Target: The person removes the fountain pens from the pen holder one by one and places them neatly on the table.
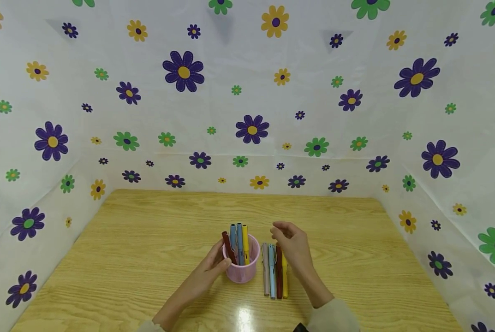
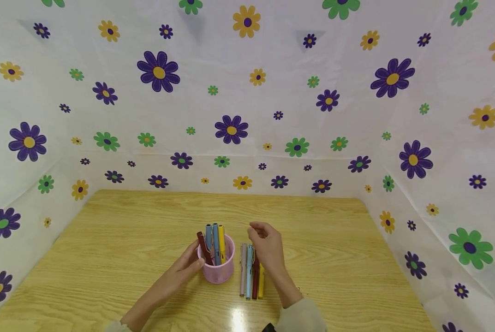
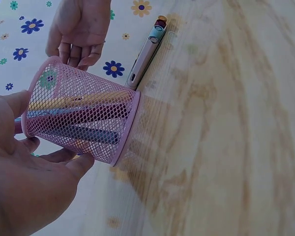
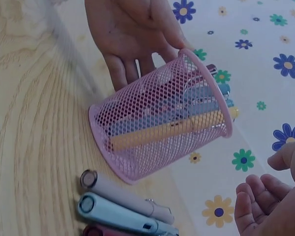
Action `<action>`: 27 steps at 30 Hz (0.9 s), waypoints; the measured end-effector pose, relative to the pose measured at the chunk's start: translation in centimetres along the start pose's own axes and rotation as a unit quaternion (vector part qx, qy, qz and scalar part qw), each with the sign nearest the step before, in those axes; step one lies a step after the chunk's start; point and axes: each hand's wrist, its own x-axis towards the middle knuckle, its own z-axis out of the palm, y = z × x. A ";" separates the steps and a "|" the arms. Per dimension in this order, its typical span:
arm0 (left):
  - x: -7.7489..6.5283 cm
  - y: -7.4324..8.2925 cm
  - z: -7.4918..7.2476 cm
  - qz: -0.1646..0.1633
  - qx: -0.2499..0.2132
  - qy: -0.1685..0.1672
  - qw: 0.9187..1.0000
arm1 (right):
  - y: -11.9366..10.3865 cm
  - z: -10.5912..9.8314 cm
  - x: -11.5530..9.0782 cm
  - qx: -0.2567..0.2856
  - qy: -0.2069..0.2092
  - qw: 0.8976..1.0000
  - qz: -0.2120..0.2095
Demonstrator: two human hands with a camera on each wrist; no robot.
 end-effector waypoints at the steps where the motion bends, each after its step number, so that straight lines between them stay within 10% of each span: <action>1: 0.0 0.0 0.0 0.001 0.002 0.001 1.000 | -0.2 0.2 0.0 0.002 -0.004 1.000 -0.003; 27: 0.0 -0.3 -0.1 -0.010 -0.012 0.000 1.000 | -0.4 3.9 0.5 -0.003 -0.086 0.995 -0.047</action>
